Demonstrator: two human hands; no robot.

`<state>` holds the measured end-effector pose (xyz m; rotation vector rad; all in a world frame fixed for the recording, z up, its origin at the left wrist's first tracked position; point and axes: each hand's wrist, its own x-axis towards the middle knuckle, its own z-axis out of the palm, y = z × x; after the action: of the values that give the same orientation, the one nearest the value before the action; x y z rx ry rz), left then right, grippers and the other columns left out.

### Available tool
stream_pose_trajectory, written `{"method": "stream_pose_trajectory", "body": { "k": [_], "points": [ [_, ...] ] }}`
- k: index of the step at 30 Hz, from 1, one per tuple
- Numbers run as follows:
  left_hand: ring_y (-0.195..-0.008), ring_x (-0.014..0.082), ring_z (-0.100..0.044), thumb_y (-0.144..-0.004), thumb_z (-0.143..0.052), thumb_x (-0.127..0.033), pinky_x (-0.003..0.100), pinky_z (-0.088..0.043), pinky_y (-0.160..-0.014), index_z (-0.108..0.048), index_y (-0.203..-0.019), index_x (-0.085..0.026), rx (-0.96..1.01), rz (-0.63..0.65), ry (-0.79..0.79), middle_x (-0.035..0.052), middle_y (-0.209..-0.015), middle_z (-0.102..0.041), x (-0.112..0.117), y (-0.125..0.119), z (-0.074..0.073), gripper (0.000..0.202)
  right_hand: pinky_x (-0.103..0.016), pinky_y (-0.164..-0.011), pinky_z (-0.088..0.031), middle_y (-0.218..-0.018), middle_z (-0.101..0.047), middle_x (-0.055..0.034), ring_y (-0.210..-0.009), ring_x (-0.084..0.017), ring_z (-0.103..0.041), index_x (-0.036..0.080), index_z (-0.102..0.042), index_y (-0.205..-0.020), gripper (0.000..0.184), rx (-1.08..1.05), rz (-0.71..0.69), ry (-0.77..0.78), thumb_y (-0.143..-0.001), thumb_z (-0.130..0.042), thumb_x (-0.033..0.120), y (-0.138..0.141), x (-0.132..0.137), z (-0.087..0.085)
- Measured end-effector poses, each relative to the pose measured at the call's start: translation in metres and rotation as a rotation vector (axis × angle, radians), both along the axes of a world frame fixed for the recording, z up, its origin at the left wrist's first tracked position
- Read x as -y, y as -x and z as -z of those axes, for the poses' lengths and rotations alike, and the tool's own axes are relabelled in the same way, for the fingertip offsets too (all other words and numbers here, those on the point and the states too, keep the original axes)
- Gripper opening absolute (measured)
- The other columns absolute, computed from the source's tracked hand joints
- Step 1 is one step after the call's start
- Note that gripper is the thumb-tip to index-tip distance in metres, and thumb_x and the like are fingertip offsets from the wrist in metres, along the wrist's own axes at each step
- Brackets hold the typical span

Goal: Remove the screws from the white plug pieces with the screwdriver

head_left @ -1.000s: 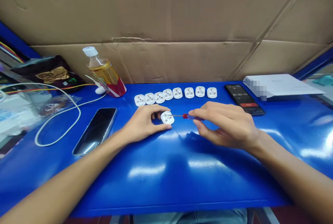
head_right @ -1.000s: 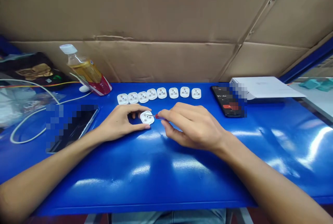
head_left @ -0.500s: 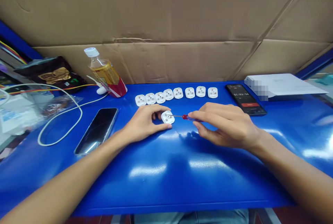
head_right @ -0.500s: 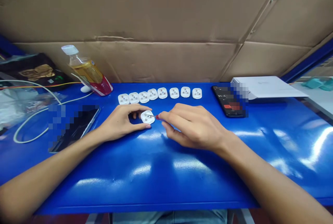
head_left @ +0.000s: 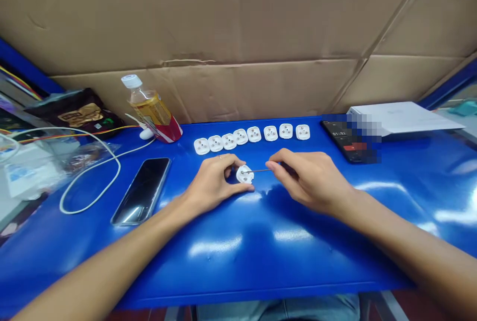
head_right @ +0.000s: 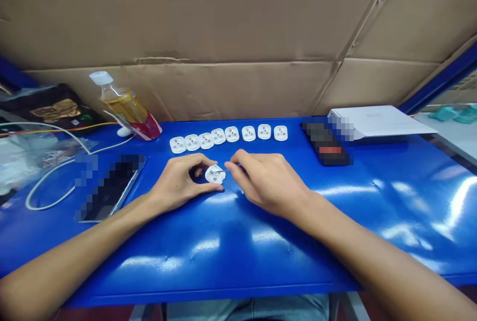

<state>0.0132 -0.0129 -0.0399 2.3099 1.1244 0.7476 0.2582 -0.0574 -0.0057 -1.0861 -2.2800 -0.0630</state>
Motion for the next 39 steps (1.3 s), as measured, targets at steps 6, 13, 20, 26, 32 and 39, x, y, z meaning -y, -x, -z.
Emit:
{"method": "stream_pose_trajectory", "body": {
  "k": [6, 13, 20, 26, 32, 39],
  "points": [
    [-0.065, 0.013, -0.049, -0.078, -0.086, -0.059, 0.025, -0.037, -0.061, -0.073, -0.096, -0.017, -0.003, -0.008, 0.049, -0.0029, -0.072, -0.057, -0.001, 0.001, -0.001, 0.048, -0.035, -0.079, -0.055, -0.107, -0.073, -0.0107, -0.094, -0.023, -0.069, 0.019, -0.061, -0.119, 0.021, 0.061, -0.206, 0.051, -0.103, -0.049, 0.014, -0.008, -0.004, -0.003],
    [-0.062, 0.0121, -0.047, -0.076, -0.088, -0.057, 0.023, -0.037, -0.058, -0.067, -0.094, -0.018, -0.002, -0.013, 0.055, -0.0052, -0.068, -0.053, 0.0, 0.0, -0.004, 0.048, -0.034, -0.071, -0.056, -0.093, -0.077, -0.0076, -0.081, -0.022, -0.072, 0.017, -0.066, -0.106, 0.013, 0.005, -0.174, -0.059, -0.105, -0.054, 0.023, -0.01, -0.008, 0.0],
    [-0.062, 0.0117, -0.046, -0.078, -0.086, -0.058, 0.023, -0.036, -0.058, -0.065, -0.093, -0.018, -0.002, 0.01, 0.06, -0.0052, -0.069, -0.053, 0.0, 0.0, -0.005, 0.048, -0.035, -0.074, -0.056, -0.097, -0.075, -0.0097, -0.085, -0.022, -0.069, 0.016, -0.062, -0.111, 0.016, -0.063, -0.205, -0.08, -0.099, -0.053, 0.019, -0.003, -0.001, -0.001],
    [-0.07, 0.0157, -0.061, -0.083, -0.085, -0.049, 0.027, -0.047, -0.066, -0.071, -0.106, -0.019, 0.015, 0.007, 0.047, 0.0001, -0.083, -0.07, -0.003, 0.003, -0.003, 0.04, -0.03, -0.066, -0.053, -0.086, -0.076, -0.0052, -0.073, -0.018, -0.071, 0.02, -0.064, -0.103, 0.013, -0.015, -0.101, -0.1, -0.106, -0.052, 0.023, -0.004, -0.005, 0.01],
    [-0.085, 0.0204, -0.07, -0.084, -0.085, -0.046, 0.033, -0.056, -0.083, -0.073, -0.124, -0.019, 0.041, 0.072, 0.044, 0.0045, -0.096, -0.077, -0.006, 0.008, -0.004, 0.05, -0.033, -0.073, -0.059, -0.102, -0.075, -0.0087, -0.084, -0.02, -0.072, 0.02, -0.059, -0.114, 0.02, -0.159, -0.078, -0.077, -0.095, -0.055, 0.012, 0.002, -0.006, 0.011],
    [-0.088, 0.0211, -0.07, -0.093, -0.075, -0.04, 0.034, -0.055, -0.088, -0.07, -0.136, -0.018, 0.009, 0.169, 0.053, 0.0044, -0.094, -0.076, -0.01, 0.012, -0.008, 0.049, -0.033, -0.075, -0.059, -0.103, -0.073, -0.0095, -0.086, -0.021, -0.073, 0.02, -0.059, -0.113, 0.02, -0.187, -0.071, -0.064, -0.094, -0.056, 0.015, -0.005, -0.013, 0.013]
  ]
}}
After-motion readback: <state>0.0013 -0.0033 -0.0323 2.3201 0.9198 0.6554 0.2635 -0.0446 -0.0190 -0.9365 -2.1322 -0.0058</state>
